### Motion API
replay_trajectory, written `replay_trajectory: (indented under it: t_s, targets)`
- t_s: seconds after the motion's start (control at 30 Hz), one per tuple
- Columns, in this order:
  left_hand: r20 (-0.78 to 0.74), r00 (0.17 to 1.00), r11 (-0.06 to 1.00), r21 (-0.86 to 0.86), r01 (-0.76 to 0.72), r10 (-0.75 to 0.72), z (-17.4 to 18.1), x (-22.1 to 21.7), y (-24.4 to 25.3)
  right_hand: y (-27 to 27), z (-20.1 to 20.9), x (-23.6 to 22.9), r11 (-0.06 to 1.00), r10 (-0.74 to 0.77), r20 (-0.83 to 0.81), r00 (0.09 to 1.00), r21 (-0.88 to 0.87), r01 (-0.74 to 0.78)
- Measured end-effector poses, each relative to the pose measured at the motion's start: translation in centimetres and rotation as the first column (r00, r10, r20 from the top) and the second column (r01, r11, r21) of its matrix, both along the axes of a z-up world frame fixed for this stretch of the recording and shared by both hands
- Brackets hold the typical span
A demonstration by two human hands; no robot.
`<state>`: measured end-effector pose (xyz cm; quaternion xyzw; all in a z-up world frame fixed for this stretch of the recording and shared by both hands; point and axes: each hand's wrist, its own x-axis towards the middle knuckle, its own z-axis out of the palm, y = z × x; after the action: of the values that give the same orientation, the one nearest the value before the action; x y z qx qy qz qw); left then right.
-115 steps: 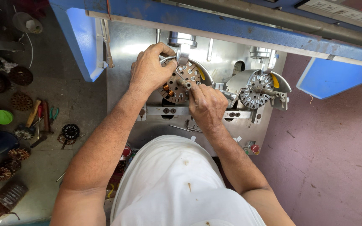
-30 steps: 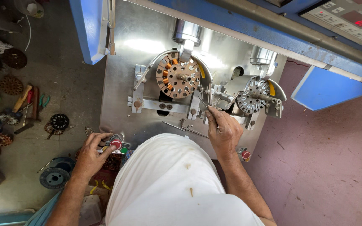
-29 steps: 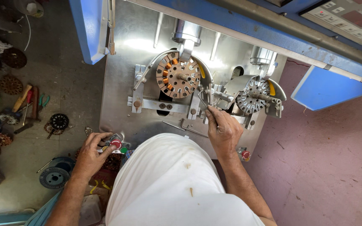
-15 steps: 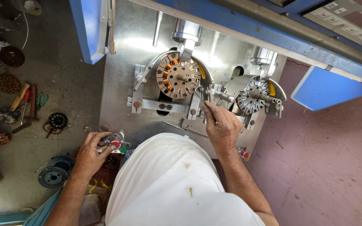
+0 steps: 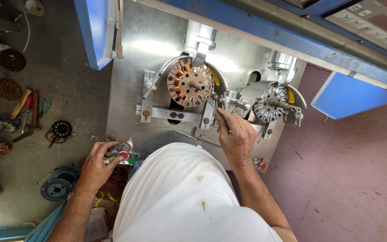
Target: The person operates a dual-station motor winding machine, manually adjusting copper wire on the stator core with a tool, then uses the control panel to set parameters and start the winding cycle. The person handles the stator core and control panel throughout.
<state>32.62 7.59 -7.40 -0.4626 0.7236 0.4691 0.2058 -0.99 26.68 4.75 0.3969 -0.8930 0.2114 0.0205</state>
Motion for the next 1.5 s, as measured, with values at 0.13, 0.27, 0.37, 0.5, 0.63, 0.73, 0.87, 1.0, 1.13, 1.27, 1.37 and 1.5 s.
replay_trajectory:
  t_s: [0.13,0.27,0.37,0.5,0.63,0.73,0.87,1.0,1.13,1.27,1.37,1.5]
  targets:
    - [-0.004,1.0,1.0,-0.006,-0.004,0.004,-0.1,0.0,0.0,-0.3,-0.1,-0.3,1.0,-0.006,-0.009,1.0,-0.004,0.005]
    - [0.0,1.0,1.0,-0.006,-0.005,0.005,-0.2,0.0,0.1,-0.3,-0.2,-0.5,1.0,0.003,-0.016,1.0,-0.011,-0.003]
    - [0.013,1.0,1.0,-0.004,0.011,-0.011,-0.2,0.1,0.0,-0.2,-0.3,-0.5,1.0,-0.002,-0.01,1.0,-0.01,0.001]
    - [0.007,1.0,1.0,-0.003,0.007,-0.007,-0.2,0.0,0.0,-0.2,-0.5,-0.5,1.0,-0.009,-0.012,1.0,0.001,0.009]
    - [0.017,1.0,0.999,-0.023,0.027,-0.026,0.0,-0.1,0.0,-0.2,-0.5,-0.5,1.0,-0.006,-0.021,1.0,0.002,0.007]
    - [0.026,0.999,0.999,-0.024,0.029,-0.029,0.1,-0.2,-0.1,-0.3,-0.4,-0.6,1.0,-0.013,-0.014,1.0,0.008,0.013]
    - [0.021,1.0,1.0,-0.021,0.019,-0.019,0.3,-0.3,-0.1,-0.5,-0.3,-0.7,1.0,-0.012,-0.02,1.0,0.017,0.013]
    - [0.03,0.999,1.0,-0.018,0.014,-0.014,0.5,-0.5,-0.1,-0.8,-0.1,-0.8,1.0,-0.005,-0.02,1.0,0.023,0.006]
    - [0.036,0.999,0.999,-0.031,0.024,-0.023,0.5,-0.6,-0.1,-0.9,0.0,-1.1,1.0,0.009,-0.009,1.0,0.015,-0.009]
    - [0.045,0.998,0.998,-0.044,0.05,-0.048,0.2,-0.4,0.0,-0.8,-0.2,-1.2,1.0,0.019,-0.014,1.0,0.021,-0.019]
    - [0.046,0.994,0.99,-0.094,0.103,-0.099,-0.2,-0.4,0.1,-0.8,-0.4,-1.4,0.999,0.012,-0.02,1.0,0.045,-0.011]
    - [0.057,0.989,0.986,-0.09,0.139,-0.134,-0.2,-0.6,-0.4,-1.4,-0.7,-2.1,0.999,0.026,-0.064,0.998,0.042,-0.023]
